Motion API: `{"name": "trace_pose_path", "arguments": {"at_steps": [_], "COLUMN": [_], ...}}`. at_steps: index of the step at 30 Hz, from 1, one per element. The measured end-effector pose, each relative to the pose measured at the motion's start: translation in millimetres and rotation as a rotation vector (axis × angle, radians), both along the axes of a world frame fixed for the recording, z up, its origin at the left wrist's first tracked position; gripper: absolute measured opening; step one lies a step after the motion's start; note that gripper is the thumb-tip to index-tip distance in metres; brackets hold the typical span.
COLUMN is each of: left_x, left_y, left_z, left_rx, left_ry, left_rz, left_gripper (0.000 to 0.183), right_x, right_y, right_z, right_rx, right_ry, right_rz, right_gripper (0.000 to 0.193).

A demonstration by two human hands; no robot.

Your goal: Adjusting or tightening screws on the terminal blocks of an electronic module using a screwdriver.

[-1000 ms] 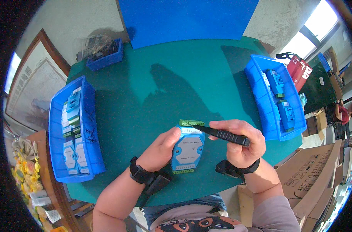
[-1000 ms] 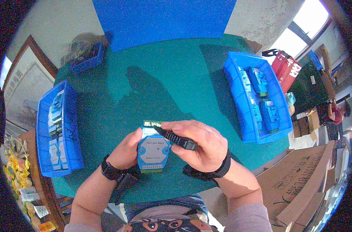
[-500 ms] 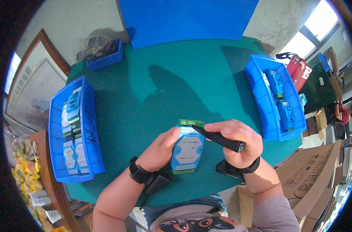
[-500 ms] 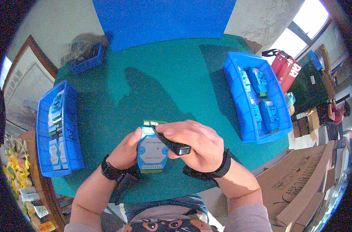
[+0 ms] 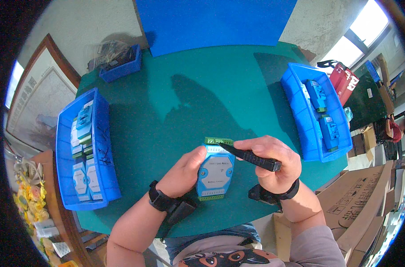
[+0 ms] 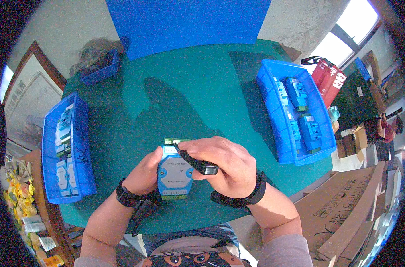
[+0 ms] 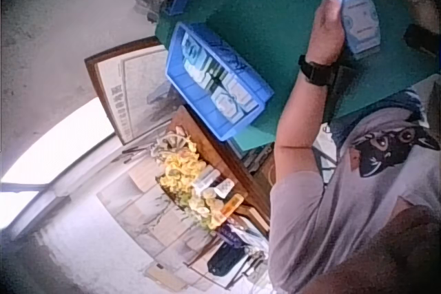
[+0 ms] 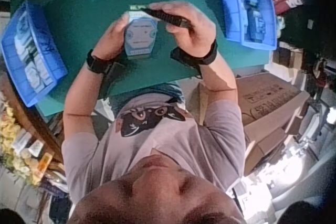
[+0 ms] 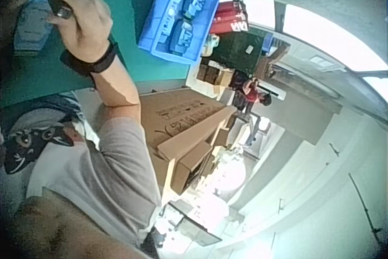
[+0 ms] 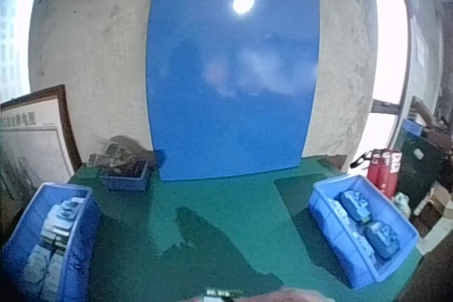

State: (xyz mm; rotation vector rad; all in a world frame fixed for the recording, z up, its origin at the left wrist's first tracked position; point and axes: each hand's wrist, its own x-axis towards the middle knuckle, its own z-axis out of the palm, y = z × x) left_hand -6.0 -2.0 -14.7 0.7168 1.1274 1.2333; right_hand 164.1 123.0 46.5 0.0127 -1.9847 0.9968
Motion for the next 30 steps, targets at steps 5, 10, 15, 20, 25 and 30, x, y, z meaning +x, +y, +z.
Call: {"name": "trace_pose_path", "arguments": {"at_steps": [5,10,15,20,25,30], "left_x": [-0.4,-0.1,2.1,0.5,-0.3,0.0], "left_y": [-0.2,-0.6,0.5,0.2,-0.4,0.1], "left_z": [1.1,2.2,5.9,0.7,0.5,1.1], "left_rx": [-0.016,0.005,0.003,-0.003,0.000,-0.007], "left_ry": [-0.004,-0.046,-0.047,-0.027,-0.014,-0.020], "left_rz": [-0.007,-0.020,0.000,-0.008,-0.010,-0.006], "left_gripper": [0.059,0.059,0.062,0.065,0.066,0.065], "right_x": [1.2,0.6,-0.1,-0.3,-0.5,-0.8], "right_y": [-1.1,-2.0,-1.6,-1.3,0.1,1.1], "right_z": [-0.1,-0.1,0.2,0.4,-1.0,-0.5], "right_rx": [-0.049,-0.116,-0.117,-0.124,-0.114,-0.095], "right_ry": [-0.023,-0.019,-0.021,-0.022,-0.009,-0.002], "right_rz": [-0.023,-0.031,-0.030,-0.016,0.006,0.022], "right_gripper": [0.029,0.023,0.021,0.019,0.018,0.018]}}
